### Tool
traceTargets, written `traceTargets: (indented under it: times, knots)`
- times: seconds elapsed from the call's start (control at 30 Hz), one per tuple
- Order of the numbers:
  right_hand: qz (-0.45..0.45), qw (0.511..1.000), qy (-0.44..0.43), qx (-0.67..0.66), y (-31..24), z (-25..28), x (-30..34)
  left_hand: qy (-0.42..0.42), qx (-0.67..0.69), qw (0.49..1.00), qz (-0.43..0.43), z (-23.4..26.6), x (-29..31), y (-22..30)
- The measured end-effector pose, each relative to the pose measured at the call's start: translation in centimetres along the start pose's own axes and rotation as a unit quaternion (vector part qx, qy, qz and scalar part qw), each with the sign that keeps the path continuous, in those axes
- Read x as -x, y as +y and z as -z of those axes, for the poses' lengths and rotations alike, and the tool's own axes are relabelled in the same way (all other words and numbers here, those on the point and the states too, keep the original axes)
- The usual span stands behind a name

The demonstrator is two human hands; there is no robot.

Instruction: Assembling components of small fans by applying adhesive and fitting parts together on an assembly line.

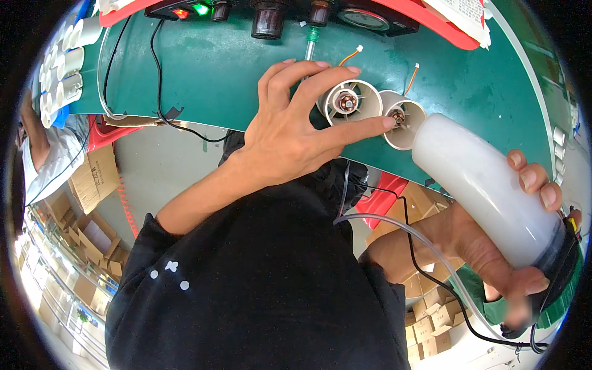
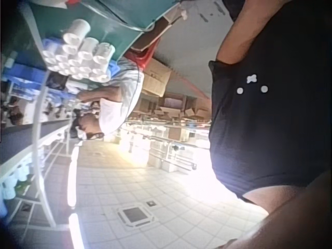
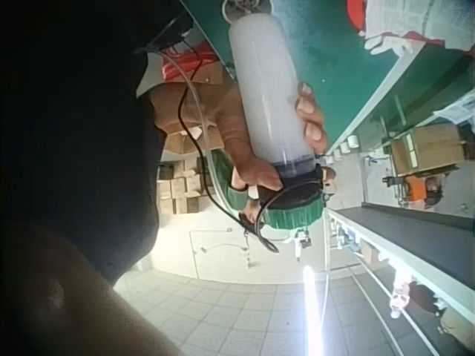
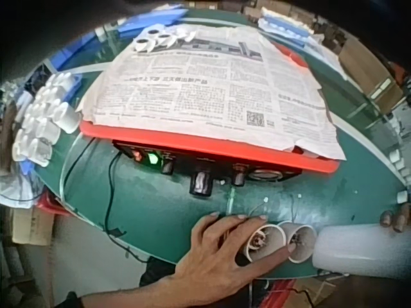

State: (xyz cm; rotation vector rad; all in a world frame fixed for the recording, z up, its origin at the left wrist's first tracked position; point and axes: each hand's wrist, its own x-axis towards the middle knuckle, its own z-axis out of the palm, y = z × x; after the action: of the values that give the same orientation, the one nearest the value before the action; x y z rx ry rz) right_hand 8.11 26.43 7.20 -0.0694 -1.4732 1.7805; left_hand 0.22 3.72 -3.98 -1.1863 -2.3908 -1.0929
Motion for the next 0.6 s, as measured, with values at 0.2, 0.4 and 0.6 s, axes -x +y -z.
traceTargets:
  times: [0.2, 0.4, 0.6]
  knots:
    - [0.011, 1.0, 0.016, -0.011, -0.2, -0.2, 0.2, -0.006, 0.006, 1.0, 0.004, 0.1, -0.1, 0.2]
    - [0.012, 0.998, 0.051, -0.045, -0.3, 0.4, 0.3, 0.004, 0.013, 1.0, 0.006, 0.2, -0.1, 0.1]
    - [0.04, 0.987, 0.154, -0.012, -0.6, 1.4, -0.2, -0.005, 0.025, 1.0, -0.005, 0.3, -0.3, -0.2]
